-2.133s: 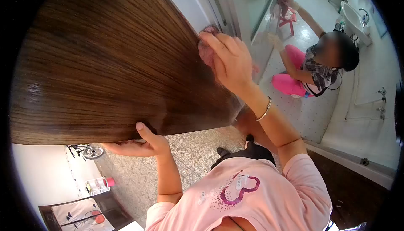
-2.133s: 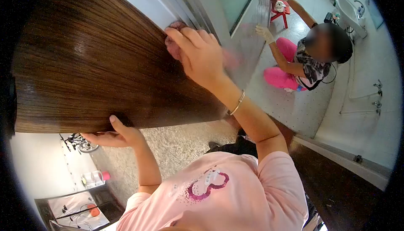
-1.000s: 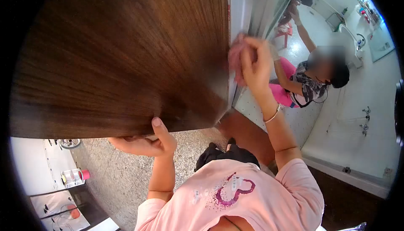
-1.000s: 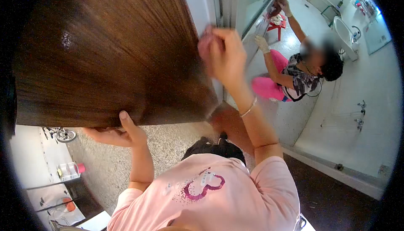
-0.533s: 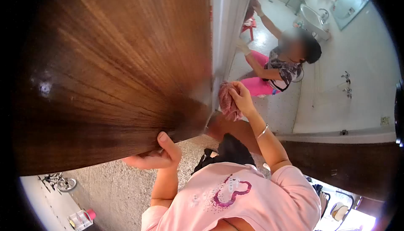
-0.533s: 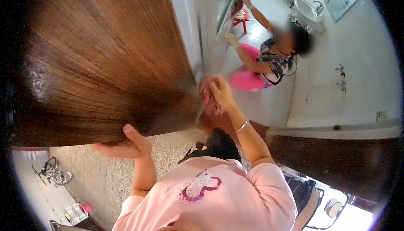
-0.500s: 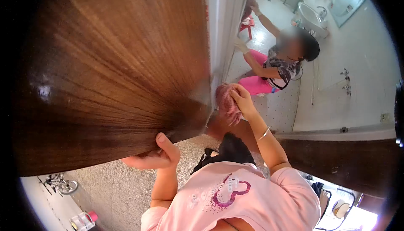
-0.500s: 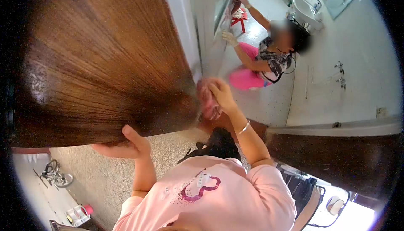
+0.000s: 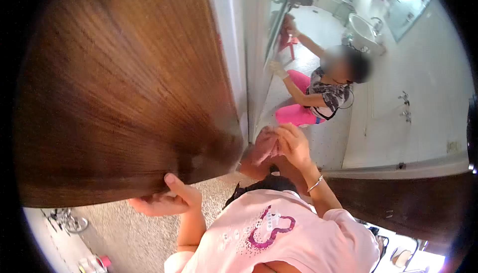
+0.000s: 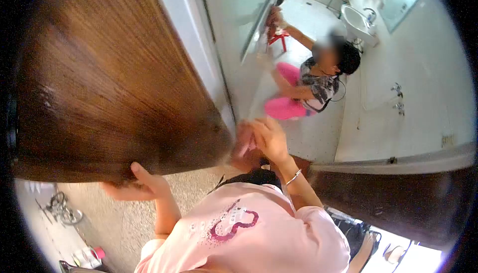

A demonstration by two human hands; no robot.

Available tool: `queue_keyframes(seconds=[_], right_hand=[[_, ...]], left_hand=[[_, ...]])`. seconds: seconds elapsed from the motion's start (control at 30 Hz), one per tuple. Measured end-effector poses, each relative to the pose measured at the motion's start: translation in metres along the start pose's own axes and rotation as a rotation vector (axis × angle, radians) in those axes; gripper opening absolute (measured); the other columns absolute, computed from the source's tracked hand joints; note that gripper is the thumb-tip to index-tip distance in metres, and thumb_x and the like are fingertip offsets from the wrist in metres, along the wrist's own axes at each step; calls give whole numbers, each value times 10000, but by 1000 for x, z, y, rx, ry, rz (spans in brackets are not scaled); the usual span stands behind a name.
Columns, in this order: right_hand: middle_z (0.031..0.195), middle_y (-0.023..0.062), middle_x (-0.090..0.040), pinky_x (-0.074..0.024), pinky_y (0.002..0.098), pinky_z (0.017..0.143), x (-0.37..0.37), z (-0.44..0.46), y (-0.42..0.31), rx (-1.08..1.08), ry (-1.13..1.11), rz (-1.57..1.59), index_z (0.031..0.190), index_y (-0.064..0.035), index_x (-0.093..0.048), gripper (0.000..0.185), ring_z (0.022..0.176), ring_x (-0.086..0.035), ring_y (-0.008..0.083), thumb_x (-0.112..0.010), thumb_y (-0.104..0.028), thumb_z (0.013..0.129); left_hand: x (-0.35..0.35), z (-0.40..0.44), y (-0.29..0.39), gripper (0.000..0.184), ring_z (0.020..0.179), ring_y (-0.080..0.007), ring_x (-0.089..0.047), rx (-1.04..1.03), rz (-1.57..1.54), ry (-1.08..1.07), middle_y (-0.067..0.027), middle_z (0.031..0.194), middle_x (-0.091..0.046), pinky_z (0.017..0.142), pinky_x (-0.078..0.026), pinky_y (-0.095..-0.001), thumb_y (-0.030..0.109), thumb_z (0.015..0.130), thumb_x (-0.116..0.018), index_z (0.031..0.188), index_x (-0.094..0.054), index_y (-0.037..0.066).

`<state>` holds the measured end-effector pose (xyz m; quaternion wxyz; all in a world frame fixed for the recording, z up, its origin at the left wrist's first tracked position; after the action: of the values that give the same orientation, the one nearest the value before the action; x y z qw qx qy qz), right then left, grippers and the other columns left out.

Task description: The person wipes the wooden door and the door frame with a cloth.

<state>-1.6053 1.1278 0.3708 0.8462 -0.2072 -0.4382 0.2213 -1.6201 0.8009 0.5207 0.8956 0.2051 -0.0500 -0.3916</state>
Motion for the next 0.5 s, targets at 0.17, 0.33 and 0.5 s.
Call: queue_keyframes(seconds=[0.17,0.33,0.5], right_hand=[[968,165,-591,-474,370,784,17,62,-30,85,176,134,1022,-8,-586,179,883,-582,337,-548,30,852],[927,158,-580,-463,390,757,24,132,-52,125,366,183,1007,-14,-578,175,846,-566,329,-597,-23,834],[892,155,-573,-453,409,726,15,152,-65,154,522,222,956,-21,-564,167,823,-562,336,-641,-78,819]], left_hand=[[-8,8,-3,917,1146,-284,-438,192,36,-115,-238,1323,-351,946,-406,-405,386,841,-709,1388,-168,-112],[5,3,9,695,1081,-335,-520,1,94,74,-295,1193,-448,872,-450,-383,278,880,-613,1310,-293,-164],[17,-15,-3,709,1137,-366,-494,20,145,-5,-306,1241,-415,919,-435,-411,265,878,-602,1334,-259,-155]])
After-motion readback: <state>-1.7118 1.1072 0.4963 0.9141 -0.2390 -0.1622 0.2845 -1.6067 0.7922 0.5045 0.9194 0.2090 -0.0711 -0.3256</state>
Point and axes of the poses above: each hand's wrist, its own z-axis towards the middle knuckle, its own x-axis out of the back of the hand, y = z × x, the point moved 10 cm from there along z, towards the middle knuckle
